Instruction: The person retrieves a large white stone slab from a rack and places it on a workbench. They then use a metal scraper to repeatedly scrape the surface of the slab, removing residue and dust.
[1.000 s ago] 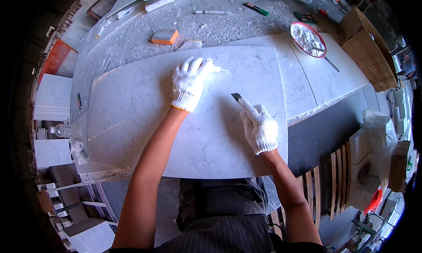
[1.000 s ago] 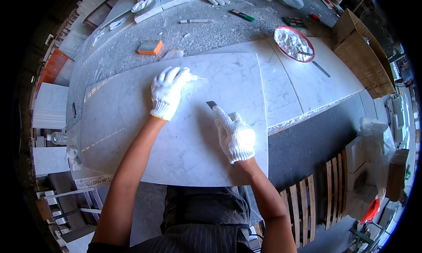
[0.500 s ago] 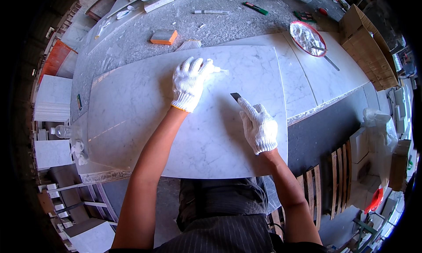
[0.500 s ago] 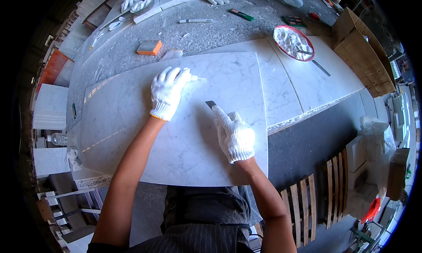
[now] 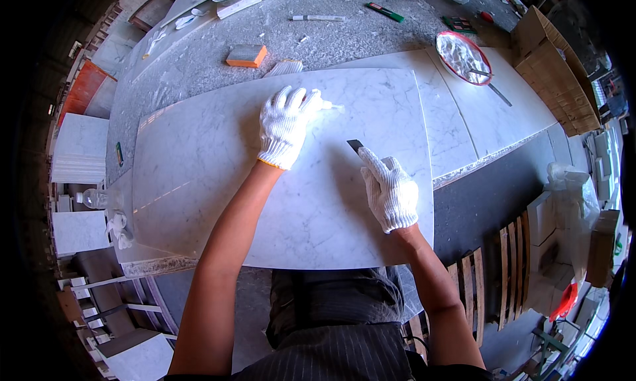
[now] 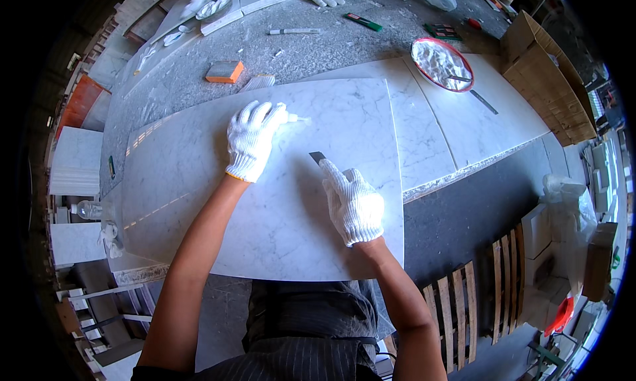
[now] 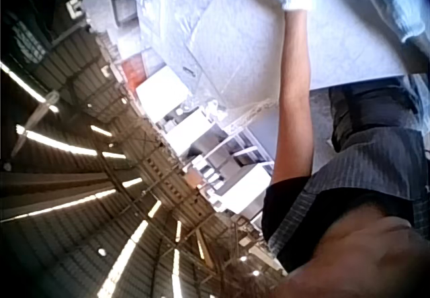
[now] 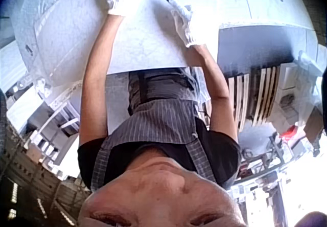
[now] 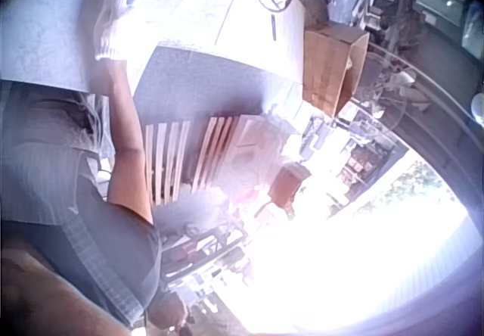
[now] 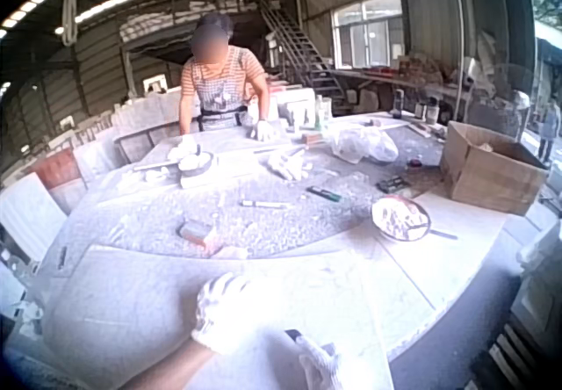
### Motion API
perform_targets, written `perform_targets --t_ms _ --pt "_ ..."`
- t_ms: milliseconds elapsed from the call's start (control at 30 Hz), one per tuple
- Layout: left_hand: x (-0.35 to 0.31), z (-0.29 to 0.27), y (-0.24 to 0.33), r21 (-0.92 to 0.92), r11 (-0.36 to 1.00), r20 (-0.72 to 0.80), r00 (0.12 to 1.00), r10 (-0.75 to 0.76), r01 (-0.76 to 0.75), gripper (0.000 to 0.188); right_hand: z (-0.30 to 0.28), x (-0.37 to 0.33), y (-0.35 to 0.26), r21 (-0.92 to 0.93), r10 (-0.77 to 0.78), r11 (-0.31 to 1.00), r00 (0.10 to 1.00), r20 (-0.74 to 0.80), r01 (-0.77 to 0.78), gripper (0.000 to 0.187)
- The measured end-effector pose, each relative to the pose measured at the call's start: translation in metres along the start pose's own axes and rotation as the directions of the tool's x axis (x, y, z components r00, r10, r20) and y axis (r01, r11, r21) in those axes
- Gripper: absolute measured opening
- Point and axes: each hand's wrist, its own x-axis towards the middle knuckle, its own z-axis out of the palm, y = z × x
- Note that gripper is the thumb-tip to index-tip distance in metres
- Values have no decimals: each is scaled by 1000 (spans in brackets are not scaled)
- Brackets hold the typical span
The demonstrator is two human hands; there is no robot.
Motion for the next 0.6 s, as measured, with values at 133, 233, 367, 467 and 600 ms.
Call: perform_targets --t_ms 133,233,367,467,600 --pt "0 2 -1 -2 1000 -2 1000 -2 2 34 0 1 -1 21 3 1000 1000 -4 -3 31" --pt "1 -1 0 -4 1000 3 1000 0 0 34 -1 0 0 20 6 1000 1000 11 -6 31" --pt "1 -1 0 3 1000 14 1000 -2 2 34 0 0 0 26 4 1000 1000 9 -5 31" --pt "1 -1 1 11 1000 15 1000 -3 3 34 0 0 0 23 6 1000 1000 8 -6 30" --pt "1 0 0 20 1000 6 1000 21 -21 35 0 0 0 23 11 1000 1000 12 -11 30"
